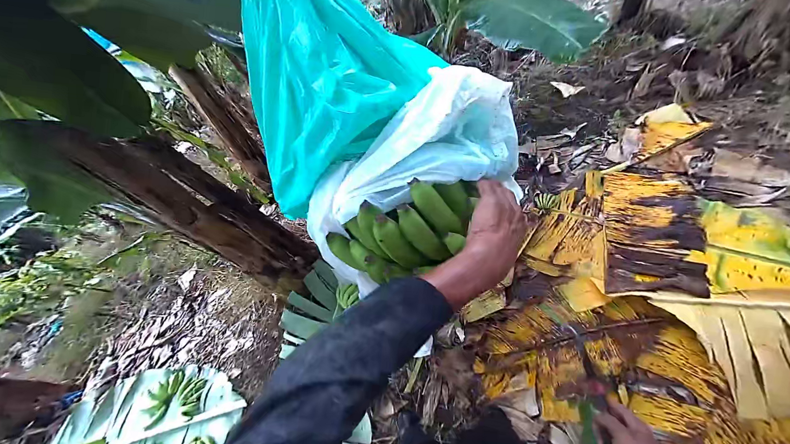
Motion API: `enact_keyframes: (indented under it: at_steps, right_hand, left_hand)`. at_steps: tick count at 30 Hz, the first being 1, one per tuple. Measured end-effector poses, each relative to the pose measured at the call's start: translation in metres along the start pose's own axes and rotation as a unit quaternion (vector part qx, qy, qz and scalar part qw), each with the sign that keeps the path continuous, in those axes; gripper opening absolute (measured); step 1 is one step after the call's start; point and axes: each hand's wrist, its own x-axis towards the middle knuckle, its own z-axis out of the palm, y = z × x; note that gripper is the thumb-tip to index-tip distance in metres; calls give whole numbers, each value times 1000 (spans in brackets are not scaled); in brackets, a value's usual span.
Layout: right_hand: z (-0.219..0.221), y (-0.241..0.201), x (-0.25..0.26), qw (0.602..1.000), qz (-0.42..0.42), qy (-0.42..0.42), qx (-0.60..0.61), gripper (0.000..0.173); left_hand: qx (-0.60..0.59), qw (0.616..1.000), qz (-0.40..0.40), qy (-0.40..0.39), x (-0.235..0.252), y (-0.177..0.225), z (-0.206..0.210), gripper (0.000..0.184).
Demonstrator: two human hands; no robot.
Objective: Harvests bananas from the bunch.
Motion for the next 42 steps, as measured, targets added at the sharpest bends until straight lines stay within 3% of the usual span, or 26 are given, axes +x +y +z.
enact_keyframes:
  at_steps: [3,7,11,14,23,28,30,32,34,37,39,42]
  right_hand:
    - [7,-70,5,970,-189,-30,-148,43]
    - [20,-182,0,883,-398,3,-248,41]
    - [23,-257,22,812,-515,41,-272,41]
    - [17,-300,23,783,-560,79,-260,39]
    - [15,-423,8,749,-624,111,-193,39]
    - [68,-512,13,749,-643,87,-134,39]
    - [109,-534,37,774,-622,37,-114,40]
    - [155,-534,73,814,-572,-51,-86,41]
    - [195,-498,101,849,-503,-157,-41,39]
    - [220,-389,123,880,-334,-331,71,45]
    - [211,-306,129,864,-222,-423,160,46]
    - [175,-198,108,875,-139,-391,249,43]
  left_hand:
    - [30,993,-43,-106,2,0,-12,41]
    - [22,992,-76,-97,-11,-9,-9,33]
    - [79,985,-84,-128,-29,-7,-3,33]
    - [97,979,-77,-164,-46,-16,-4,30]
    - [72,953,-105,-274,-107,-42,0,39]
    - [60,925,-133,-350,-137,-62,-13,67]
    - [58,922,-134,-358,-150,-68,-16,74]
    - [58,920,-136,-363,-161,-70,-18,75]
    - [53,920,-135,-364,-173,-73,-16,74]
    - [50,932,-125,-338,-200,-83,-8,75]
    - [50,948,-116,-291,-221,-89,0,71]
    - [58,970,-95,-216,-252,-97,10,69]
